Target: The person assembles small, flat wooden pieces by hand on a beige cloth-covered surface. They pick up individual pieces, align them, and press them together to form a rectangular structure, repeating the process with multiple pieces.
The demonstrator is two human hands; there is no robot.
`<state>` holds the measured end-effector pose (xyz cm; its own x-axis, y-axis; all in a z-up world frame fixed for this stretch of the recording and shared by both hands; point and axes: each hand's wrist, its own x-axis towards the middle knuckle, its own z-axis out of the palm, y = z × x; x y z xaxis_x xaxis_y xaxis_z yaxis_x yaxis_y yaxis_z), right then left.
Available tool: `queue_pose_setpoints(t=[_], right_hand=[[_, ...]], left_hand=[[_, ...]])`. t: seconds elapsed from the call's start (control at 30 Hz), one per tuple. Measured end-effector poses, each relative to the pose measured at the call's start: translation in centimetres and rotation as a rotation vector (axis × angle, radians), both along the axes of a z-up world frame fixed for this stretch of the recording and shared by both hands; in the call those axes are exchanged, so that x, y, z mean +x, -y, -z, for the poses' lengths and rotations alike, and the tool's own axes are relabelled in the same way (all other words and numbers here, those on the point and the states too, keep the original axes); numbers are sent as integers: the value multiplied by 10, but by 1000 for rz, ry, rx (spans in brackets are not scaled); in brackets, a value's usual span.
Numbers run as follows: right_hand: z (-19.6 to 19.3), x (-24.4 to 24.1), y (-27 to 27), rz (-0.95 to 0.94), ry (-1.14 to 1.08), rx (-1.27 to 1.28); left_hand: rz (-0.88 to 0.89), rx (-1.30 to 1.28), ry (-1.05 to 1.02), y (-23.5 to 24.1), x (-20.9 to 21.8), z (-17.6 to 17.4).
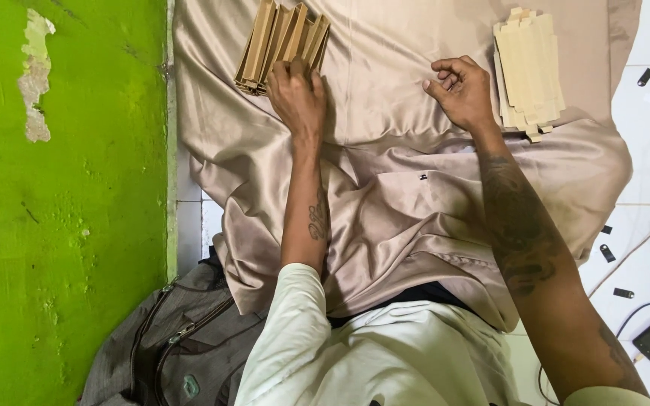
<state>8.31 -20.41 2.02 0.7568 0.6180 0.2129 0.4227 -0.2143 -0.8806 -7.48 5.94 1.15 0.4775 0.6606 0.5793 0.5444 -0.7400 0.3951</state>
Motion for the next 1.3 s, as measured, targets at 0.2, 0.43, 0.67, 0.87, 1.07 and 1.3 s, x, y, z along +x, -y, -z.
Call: queue_pose_setpoints(t=[0.2,0.43,0.67,0.87,1.07,1.3], right_hand=[[-9,2,-1,-2,-5,-98],[-29,7,31,215,264,-309],[22,62,105,288,528,-706],[23,74,122,421,240,-464],[4,57,134,416,-105,-117],[-62,24,88,273,636,119]], left_hand=[[217,109,54,14,14,6],[637,-194,-12,51,28,4],[804,-215,92,58,29,-14],[774,-345,85,65,25,-5],[758,-379,87,69,24,-5],[772,-254,172,60,39,32]])
